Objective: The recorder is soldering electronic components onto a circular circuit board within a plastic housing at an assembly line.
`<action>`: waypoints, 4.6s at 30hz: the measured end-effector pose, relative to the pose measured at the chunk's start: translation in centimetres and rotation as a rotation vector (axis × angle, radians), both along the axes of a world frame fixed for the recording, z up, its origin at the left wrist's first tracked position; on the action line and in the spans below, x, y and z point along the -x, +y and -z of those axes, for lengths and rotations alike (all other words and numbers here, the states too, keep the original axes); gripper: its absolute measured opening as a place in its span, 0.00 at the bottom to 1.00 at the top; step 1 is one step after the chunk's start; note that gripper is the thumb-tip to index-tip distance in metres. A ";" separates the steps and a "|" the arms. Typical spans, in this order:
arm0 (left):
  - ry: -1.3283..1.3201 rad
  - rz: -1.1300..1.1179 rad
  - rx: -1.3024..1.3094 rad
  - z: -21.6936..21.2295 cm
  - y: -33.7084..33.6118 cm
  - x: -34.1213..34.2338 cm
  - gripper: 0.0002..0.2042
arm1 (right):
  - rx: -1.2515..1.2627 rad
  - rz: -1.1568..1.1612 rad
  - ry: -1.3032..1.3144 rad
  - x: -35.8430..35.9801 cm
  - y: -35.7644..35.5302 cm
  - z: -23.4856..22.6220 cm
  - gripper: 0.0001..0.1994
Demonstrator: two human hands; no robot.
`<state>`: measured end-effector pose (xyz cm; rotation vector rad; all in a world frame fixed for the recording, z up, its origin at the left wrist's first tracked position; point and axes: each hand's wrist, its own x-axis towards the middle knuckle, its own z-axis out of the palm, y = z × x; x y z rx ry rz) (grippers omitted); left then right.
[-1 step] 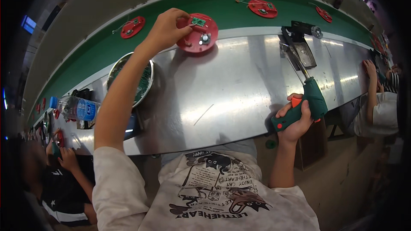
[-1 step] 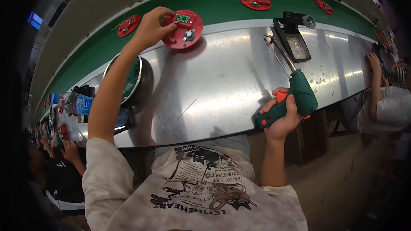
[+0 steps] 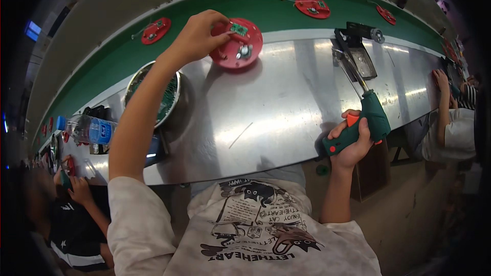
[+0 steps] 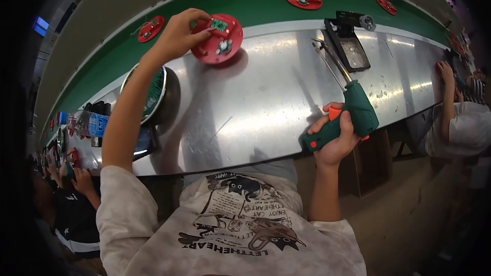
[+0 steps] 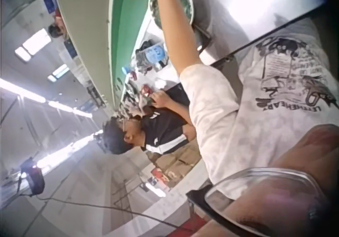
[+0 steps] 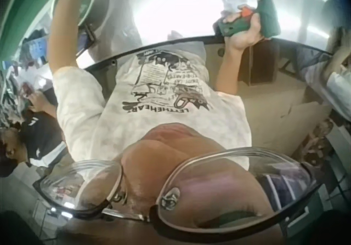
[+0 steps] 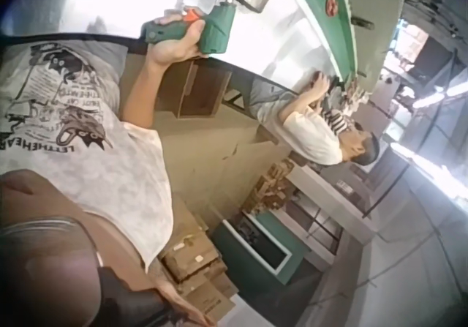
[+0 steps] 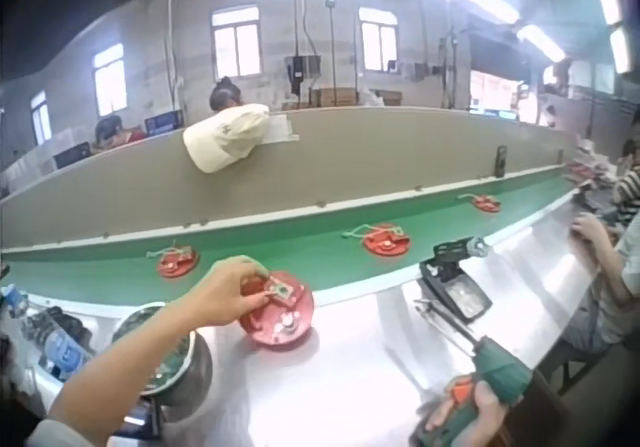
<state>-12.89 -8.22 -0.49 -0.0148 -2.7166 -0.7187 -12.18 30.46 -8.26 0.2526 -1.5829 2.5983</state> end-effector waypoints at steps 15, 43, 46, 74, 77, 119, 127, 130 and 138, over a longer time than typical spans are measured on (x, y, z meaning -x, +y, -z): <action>0.093 -0.118 0.313 5.4 16.7 -16.4 0.18 | -0.083 -0.102 0.054 0.1 0.6 0.7 0.22; 0.368 -0.372 0.287 1.4 -0.1 -19.6 0.07 | -0.031 -0.149 0.053 0.2 0.8 0.9 0.20; 0.263 -0.331 0.365 1.5 -4.0 -19.8 0.06 | -0.046 -0.118 0.057 0.2 0.6 0.7 0.20; 0.306 -0.150 0.011 1.2 8.0 -14.1 0.04 | -0.293 -0.471 0.220 -0.1 -0.8 -1.3 0.26; 0.180 -0.223 -0.231 3.3 9.4 -11.8 0.04 | -0.400 -0.519 0.211 0.1 -2.4 -2.3 0.21; 0.329 -0.275 -0.093 7.7 9.4 -9.8 0.04 | -0.426 -0.594 0.201 1.5 -3.9 -2.7 0.20; 0.475 -0.209 0.118 8.1 9.3 -9.5 0.08 | -0.488 -0.647 0.163 1.1 -3.5 -2.7 0.17; 0.467 -0.197 0.140 8.1 9.4 -9.6 0.08 | -0.515 -0.663 0.156 1.0 -3.4 -2.6 0.17; 0.464 -0.187 0.143 8.2 9.4 -9.6 0.07 | -0.550 -0.685 0.190 1.2 -3.4 -2.5 0.15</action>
